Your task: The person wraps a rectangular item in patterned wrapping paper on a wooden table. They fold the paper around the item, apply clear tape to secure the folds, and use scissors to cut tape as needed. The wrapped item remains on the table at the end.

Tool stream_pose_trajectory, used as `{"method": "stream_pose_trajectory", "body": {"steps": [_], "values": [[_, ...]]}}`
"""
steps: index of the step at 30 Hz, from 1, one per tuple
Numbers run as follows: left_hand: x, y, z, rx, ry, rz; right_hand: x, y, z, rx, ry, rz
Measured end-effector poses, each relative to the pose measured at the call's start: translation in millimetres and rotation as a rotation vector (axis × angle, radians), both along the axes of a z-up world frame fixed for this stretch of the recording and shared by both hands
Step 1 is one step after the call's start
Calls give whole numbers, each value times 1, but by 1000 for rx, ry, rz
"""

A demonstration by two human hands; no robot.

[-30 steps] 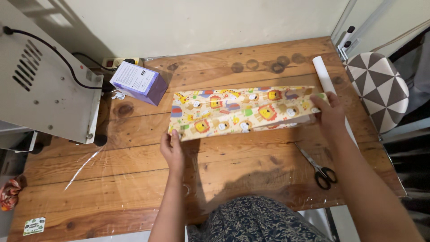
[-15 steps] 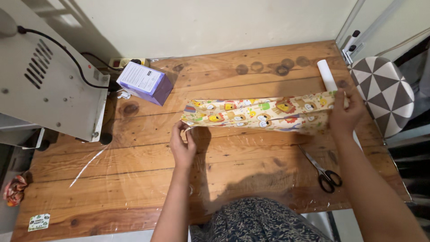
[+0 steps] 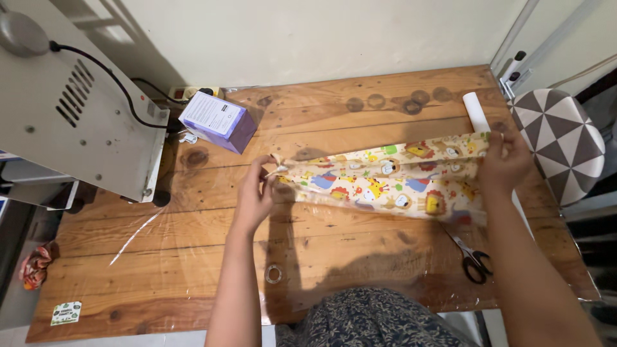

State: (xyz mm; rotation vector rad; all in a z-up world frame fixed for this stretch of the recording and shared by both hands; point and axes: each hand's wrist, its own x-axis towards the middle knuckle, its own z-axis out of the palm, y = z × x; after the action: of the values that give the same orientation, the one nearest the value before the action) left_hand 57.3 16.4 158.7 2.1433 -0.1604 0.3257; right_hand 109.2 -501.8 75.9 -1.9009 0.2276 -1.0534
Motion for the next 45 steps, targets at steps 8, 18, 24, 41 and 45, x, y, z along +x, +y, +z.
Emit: {"method": "stream_pose_trajectory", "body": {"steps": [8, 18, 24, 41, 45], "values": [[19, -1, -2, -143, -29, 21, 9, -14, -26, -25, 124, 6], [-7, -61, -19, -291, -278, 399, -26, -28, 32, 743, 406, 639], [-18, -107, -23, -559, -161, 618, -58, -29, 52, 523, 443, 495], [-32, -82, -39, -374, -318, 203, -60, -44, 27, 564, 400, 428], [-13, -55, -36, -443, -296, 31, -61, -27, 34, 596, 126, 568]]}}
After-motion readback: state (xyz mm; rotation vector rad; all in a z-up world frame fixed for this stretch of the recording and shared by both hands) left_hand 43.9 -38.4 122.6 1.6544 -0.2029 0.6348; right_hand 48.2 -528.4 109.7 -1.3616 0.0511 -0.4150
